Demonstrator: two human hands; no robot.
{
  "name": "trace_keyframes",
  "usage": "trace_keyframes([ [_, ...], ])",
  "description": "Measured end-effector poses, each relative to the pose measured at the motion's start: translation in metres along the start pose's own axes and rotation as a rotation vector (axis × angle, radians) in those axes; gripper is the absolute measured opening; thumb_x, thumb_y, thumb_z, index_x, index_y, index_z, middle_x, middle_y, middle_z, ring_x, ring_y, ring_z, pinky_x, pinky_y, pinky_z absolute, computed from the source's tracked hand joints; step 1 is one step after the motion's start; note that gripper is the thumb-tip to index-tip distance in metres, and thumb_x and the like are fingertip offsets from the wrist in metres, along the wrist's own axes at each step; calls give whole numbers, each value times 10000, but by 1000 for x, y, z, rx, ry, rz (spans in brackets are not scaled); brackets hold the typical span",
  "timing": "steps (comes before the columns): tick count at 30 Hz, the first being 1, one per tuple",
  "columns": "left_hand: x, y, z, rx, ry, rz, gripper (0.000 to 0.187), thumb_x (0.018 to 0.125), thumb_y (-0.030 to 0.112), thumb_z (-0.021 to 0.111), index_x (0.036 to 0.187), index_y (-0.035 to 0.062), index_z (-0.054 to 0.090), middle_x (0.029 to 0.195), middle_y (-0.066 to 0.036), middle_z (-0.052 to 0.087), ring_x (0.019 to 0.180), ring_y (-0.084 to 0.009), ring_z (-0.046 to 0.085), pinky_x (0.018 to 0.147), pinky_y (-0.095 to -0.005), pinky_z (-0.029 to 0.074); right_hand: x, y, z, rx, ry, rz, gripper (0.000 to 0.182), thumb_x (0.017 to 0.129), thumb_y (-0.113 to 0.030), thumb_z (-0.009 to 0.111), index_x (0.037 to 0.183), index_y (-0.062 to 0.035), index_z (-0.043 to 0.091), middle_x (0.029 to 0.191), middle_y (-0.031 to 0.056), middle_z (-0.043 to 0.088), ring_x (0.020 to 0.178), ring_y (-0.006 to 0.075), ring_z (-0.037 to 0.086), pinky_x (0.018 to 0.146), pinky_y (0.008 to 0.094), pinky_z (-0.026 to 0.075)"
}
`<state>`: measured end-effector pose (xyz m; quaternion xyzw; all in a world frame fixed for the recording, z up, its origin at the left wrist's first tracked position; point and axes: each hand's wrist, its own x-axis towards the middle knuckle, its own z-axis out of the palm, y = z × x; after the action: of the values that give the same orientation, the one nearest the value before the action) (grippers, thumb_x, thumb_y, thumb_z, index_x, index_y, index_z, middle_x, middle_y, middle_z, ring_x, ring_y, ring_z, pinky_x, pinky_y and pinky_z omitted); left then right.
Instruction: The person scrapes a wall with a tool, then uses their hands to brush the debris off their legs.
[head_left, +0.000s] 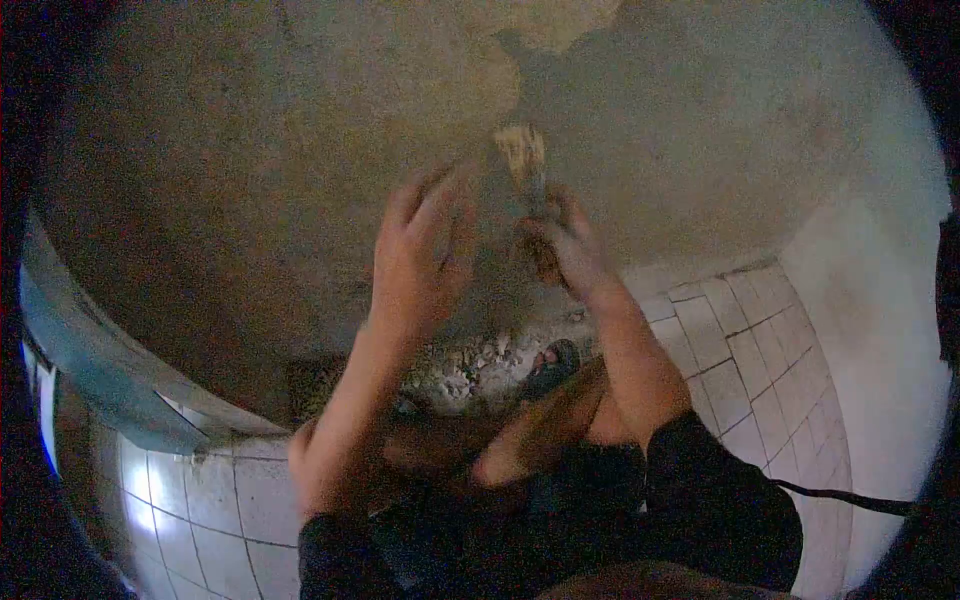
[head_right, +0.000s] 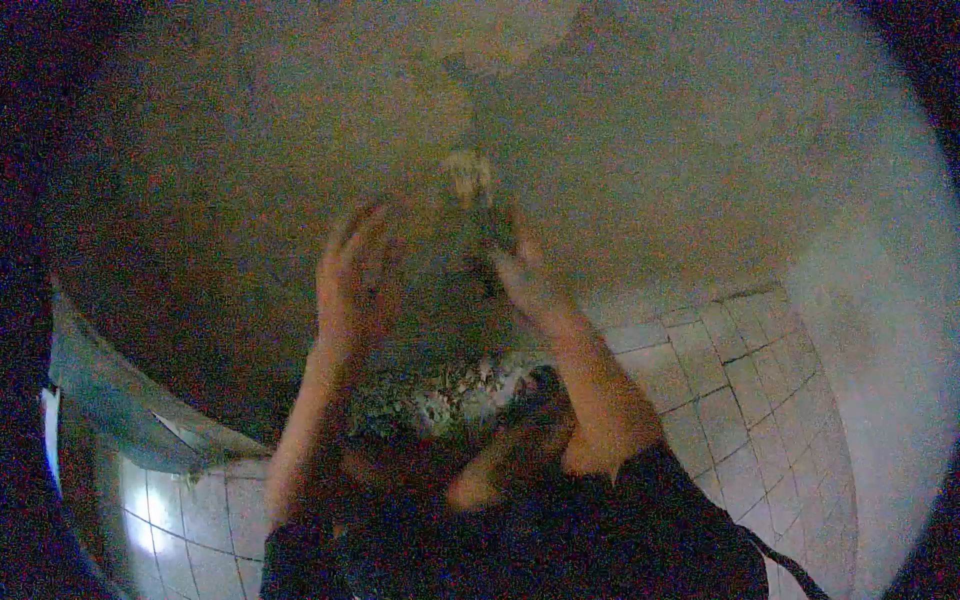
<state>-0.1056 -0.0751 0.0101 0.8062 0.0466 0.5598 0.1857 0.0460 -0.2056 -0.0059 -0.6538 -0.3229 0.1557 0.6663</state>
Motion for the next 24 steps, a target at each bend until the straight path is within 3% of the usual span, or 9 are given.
trace_keyframes([
  [2, 41, -2, 8, 155, -35, 172, 379, 879, 150, 624, 1249, 72, 595, 1274, -210, 565, 1174, -425, 523, 989, -467, 434, 30, -19, -28, 470, -616, -9, 500, 987, -318, 526, 1404, -70, 406, 1147, 112, 602, 838, 158, 584, 656, 316, 501],
  [3, 57, -7, 21, 155, -42, 172, 379, 879, 150, 624, 1249, 72, 595, 1274, -210, 565, 1174, -425, 523, 989, -467, 434, 32, -27, -14, 475, -612, -7, 500, 987, -318, 526, 1404, -70, 406, 1147, 112, 602, 838, 158, 584, 656, 316, 501],
  [5, 80, -15, 45, 228, -8, 285, 385, 920, 235, 575, 1257, 50, 588, 1311, -195, 554, 1196, -404, 519, 1009, -478, 423, 37, -45, 32, 279, 25, 31, 504, 1009, -372, 454, 1417, -81, 398, 1130, 112, 610, 916, 166, 571, 707, 334, 503],
  [8, 85, -25, 68, 305, 10, 253, 410, 949, 298, 515, 1245, 24, 588, 1328, -170, 556, 1198, -393, 523, 1018, -479, 420, 65, -30, 46, -2, 33, -245, 560, 1007, -399, 387, 1490, -120, 332, 1281, 133, 582, 1037, 267, 598, 887, 424, 496],
  [12, 76, -18, 62, 224, -9, 132, 399, 956, 301, 495, 1246, 45, 594, 1337, -141, 561, 1192, -389, 528, 1016, -501, 412, 41, -61, 49, -332, 88, -89, 536, 1009, -418, 380, 1470, -146, 374, 1243, 150, 605, 968, 284, 621, 793, 423, 532],
  [15, 79, -17, 63, 313, -13, 106, 390, 937, 285, 515, 1253, 72, 598, 1328, -104, 577, 1164, -389, 542, 1009, -552, 399, 38, -65, 57, -17, 81, 124, 501, 1019, -403, 349, 1453, -158, 405, 1227, 163, 612, 949, 293, 633, 744, 420, 548],
  [17, 83, -19, 66, 276, 66, 145, 381, 918, 290, 530, 1231, 92, 621, 1299, -84, 602, 1134, -385, 557, 984, -594, 387, 46, -55, 54, 180, 24, -139, 492, 1024, -405, 335, 1431, -146, 433, 1210, 164, 616, 936, 288, 629, 742, 406, 546],
  [21, 91, -21, 66, 342, 135, 208, 361, 903, 294, 542, 1187, 99, 650, 1243, -85, 636, 1100, -382, 570, 957, -587, 395, 64, -52, 55, 270, -24, -171, 509, 1028, -418, 323, 1407, -104, 454, 1199, 159, 619, 921, 289, 624, 742, 403, 539],
  [24, 92, -18, 69, 343, 186, 238, 336, 899, 297, 544, 1146, 109, 672, 1185, -86, 664, 1078, -376, 576, 939, -569, 403, 70, -43, 44, 347, -72, -94, 525, 1001, -445, 432, 1376, -77, 456, 1229, 91, 586, 997, 215, 608, 794, 355, 530],
])
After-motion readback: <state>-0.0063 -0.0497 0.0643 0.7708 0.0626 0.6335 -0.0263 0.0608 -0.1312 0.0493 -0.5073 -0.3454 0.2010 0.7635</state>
